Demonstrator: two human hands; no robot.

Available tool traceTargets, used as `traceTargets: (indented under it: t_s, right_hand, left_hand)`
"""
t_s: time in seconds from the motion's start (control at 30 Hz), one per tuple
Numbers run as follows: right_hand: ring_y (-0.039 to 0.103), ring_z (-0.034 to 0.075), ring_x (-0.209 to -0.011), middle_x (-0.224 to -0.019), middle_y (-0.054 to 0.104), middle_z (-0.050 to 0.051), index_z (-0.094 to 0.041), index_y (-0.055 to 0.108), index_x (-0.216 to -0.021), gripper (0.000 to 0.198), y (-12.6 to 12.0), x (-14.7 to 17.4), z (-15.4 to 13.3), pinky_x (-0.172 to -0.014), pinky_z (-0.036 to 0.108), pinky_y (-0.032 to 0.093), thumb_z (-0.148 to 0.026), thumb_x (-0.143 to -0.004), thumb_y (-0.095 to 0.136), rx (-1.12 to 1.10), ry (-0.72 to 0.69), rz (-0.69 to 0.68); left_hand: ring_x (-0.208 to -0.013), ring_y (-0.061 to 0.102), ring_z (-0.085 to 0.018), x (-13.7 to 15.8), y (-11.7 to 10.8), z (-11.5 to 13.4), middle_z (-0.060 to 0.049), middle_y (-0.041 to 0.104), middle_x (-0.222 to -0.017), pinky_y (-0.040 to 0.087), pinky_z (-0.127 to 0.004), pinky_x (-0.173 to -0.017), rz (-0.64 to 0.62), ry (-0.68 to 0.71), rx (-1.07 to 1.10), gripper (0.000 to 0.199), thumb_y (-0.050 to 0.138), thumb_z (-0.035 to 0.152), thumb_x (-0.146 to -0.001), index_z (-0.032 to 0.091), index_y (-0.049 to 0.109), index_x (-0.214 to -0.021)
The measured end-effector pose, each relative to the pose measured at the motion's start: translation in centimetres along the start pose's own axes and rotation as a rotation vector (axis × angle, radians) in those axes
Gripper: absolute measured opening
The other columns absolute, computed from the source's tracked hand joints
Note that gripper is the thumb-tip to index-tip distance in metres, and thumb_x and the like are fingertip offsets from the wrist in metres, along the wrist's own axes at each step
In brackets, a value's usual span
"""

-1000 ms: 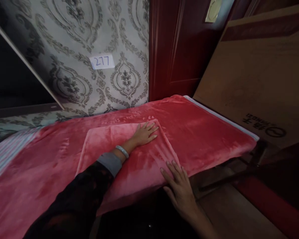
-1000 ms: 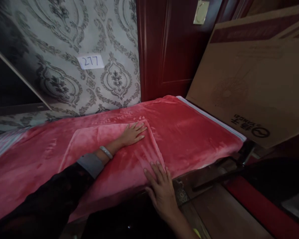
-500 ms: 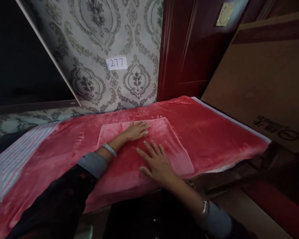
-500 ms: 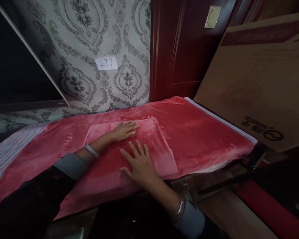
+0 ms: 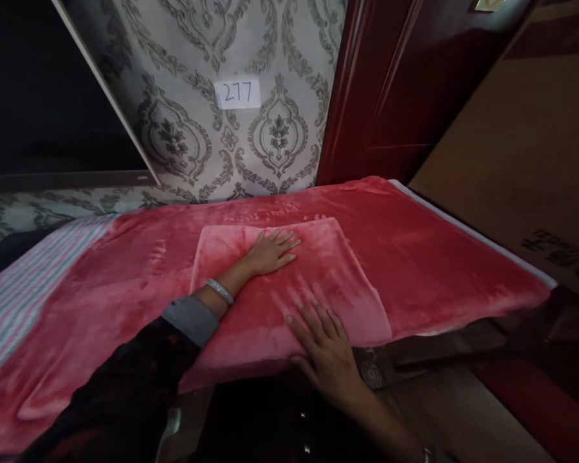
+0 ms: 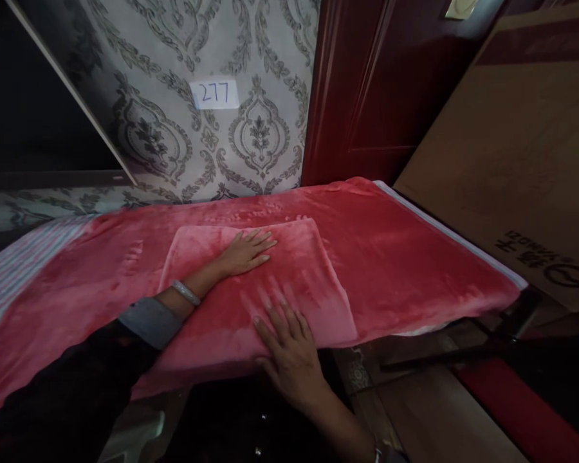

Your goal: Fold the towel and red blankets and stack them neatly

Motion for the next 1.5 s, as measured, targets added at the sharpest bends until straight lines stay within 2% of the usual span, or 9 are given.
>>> traceTargets:
  t_s: [0.23,0.43,0.63,0.73,0.83,1.0,1.17,1.37,1.5]
  right_hand:
    - [0.018,0.035,-0.151,-0.161,0.035,0.008,-0.024,0.042,-0.153,0.056,-0.9,2.4,-0.2,-0.112,0.060,0.036,-0.020,-0.098,0.051,0.019,-0.031,0.012]
    - [0.035,0.029,-0.144,-0.151,0.049,0.010,-0.021,0.050,-0.145,0.045,-3.9,2.6,-0.7,-0.113,0.056,0.037,-0.024,-0.101,0.050,-0.067,-0.079,0.078]
    - [0.030,0.033,-0.147,-0.160,0.036,0.013,-0.022,0.047,-0.150,0.056,-3.1,-5.9,-4.5,-0.116,0.056,0.033,-0.039,-0.098,0.058,-0.079,-0.060,-0.088]
    - [0.024,0.037,-0.150,-0.162,0.032,0.012,-0.027,0.042,-0.154,0.064,-1.0,-10.4,-6.7,-0.118,0.060,0.026,-0.053,-0.097,0.057,-0.088,-0.082,-0.197]
    - [0.022,0.040,-0.150,-0.163,0.030,0.011,-0.031,0.041,-0.155,0.069,1.4,-12.1,-7.6,-0.117,0.063,0.024,-0.064,-0.096,0.053,-0.102,-0.070,-0.269]
    - [0.022,0.039,-0.150,-0.162,0.031,0.014,-0.028,0.034,-0.158,0.078,3.2,-9.9,-7.5,-0.120,0.062,0.019,-0.065,-0.093,0.057,-0.089,-0.102,-0.232]
    - [0.020,0.039,-0.150,-0.162,0.032,0.014,-0.024,0.036,-0.158,0.080,2.8,-7.0,-7.5,-0.117,0.059,0.026,-0.053,-0.090,0.068,-0.077,-0.155,-0.162]
    - [0.016,0.032,-0.153,-0.163,0.031,0.012,-0.022,0.041,-0.154,0.071,2.3,-3.0,-7.3,-0.117,0.054,0.032,-0.031,-0.090,0.068,-0.111,-0.226,-0.086]
    - [0.024,0.030,-0.150,-0.158,0.039,0.012,-0.019,0.048,-0.149,0.060,1.0,-1.1,-6.8,-0.115,0.053,0.037,-0.023,-0.090,0.060,-0.151,-0.290,-0.079]
  left_hand:
    - [-0.155,0.017,-0.033,0.1,0.0,0.2,-0.003,0.023,-0.168,0.010,-0.065,-0.121,0.010,-0.007,-0.012,0.058,0.031,0.055,-0.101,0.035,0.034,-0.156]
    - [-0.155,0.016,-0.030,0.7,-1.7,-0.1,-0.005,0.024,-0.168,0.010,-0.064,-0.122,-0.034,-0.012,0.022,0.059,0.031,0.052,-0.102,0.032,0.030,-0.157]
    - [-0.154,0.020,-0.029,4.7,-4.4,-3.7,-0.005,0.033,-0.165,0.004,-0.064,-0.122,-0.029,-0.066,-0.018,0.055,0.030,0.051,-0.103,0.032,0.039,-0.154]
    - [-0.154,0.019,-0.031,6.8,-4.1,-5.8,-0.005,0.030,-0.166,0.008,-0.066,-0.121,-0.035,-0.143,-0.040,0.056,0.030,0.052,-0.102,0.034,0.035,-0.155]
    - [-0.155,0.016,-0.031,7.9,-2.7,-6.8,-0.004,0.023,-0.168,0.012,-0.069,-0.119,-0.021,-0.204,-0.033,0.055,0.031,0.049,-0.102,0.036,0.033,-0.156]
    - [-0.155,0.018,-0.031,8.0,-1.2,-6.9,-0.002,0.026,-0.167,0.010,-0.069,-0.120,0.024,-0.202,-0.002,0.055,0.029,0.049,-0.103,0.035,0.035,-0.155]
    - [-0.154,0.020,-0.031,8.0,-1.0,-7.0,-0.002,0.026,-0.167,0.010,-0.068,-0.121,0.041,-0.207,0.015,0.054,0.030,0.050,-0.103,0.036,0.035,-0.155]
    - [-0.154,0.021,-0.030,8.2,-0.9,-6.7,-0.001,0.028,-0.166,0.012,-0.066,-0.121,0.068,-0.206,-0.002,0.053,0.030,0.048,-0.103,0.037,0.036,-0.154]
    - [-0.155,0.017,-0.032,8.2,-1.1,-6.6,-0.003,0.025,-0.167,0.010,-0.066,-0.121,0.049,-0.208,0.016,0.055,0.030,0.050,-0.103,0.035,0.032,-0.156]
Point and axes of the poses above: each hand's wrist, its own x-axis away from the middle knuckle, its own y-axis out of the palm, z = x × y, the point moved 4 cm from there along -x, towards the middle knuckle
